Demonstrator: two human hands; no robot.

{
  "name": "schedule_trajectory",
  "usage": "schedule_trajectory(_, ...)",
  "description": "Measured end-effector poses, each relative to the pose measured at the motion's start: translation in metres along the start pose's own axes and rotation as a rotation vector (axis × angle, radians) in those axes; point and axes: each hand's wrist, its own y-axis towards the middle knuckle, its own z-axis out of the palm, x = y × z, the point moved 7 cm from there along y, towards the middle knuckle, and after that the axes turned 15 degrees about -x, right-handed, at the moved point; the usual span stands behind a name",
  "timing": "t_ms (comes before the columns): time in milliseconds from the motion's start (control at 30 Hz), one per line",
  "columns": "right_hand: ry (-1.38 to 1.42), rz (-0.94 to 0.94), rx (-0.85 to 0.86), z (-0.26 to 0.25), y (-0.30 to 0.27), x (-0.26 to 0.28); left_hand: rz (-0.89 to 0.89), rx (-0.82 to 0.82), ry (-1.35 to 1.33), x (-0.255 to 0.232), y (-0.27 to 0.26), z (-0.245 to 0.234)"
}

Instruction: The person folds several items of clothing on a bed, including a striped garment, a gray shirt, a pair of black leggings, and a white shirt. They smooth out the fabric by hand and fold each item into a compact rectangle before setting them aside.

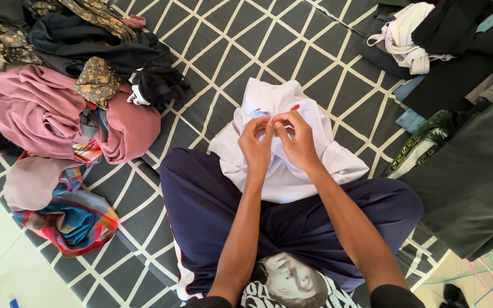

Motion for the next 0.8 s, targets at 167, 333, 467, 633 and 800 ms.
schedule_trajectory(167,0.042,0.075,0.066,0.001,0.008,-0.019,-0.002,0.035,-0.037,-0.001,0.002,-0.004)
schedule_trajectory(333,-0.029,-0.031,0.078,0.005,0.009,-0.018,-0.021,0.026,-0.035,0.005,0.007,-0.007)
schedule_trajectory(467,-0.040,-0.020,0.073,0.009,0.006,-0.012,-0.059,0.028,-0.098,0.014,0.008,-0.007)
schedule_trajectory(633,0.043,0.020,0.071,0.008,0.005,-0.007,-0.186,0.088,-0.270,0.029,0.012,-0.002)
schedule_trajectory(800,-0.067,-0.097,0.027,0.004,0.008,0.000,-0.149,0.126,-0.228,0.024,0.012,-0.002)
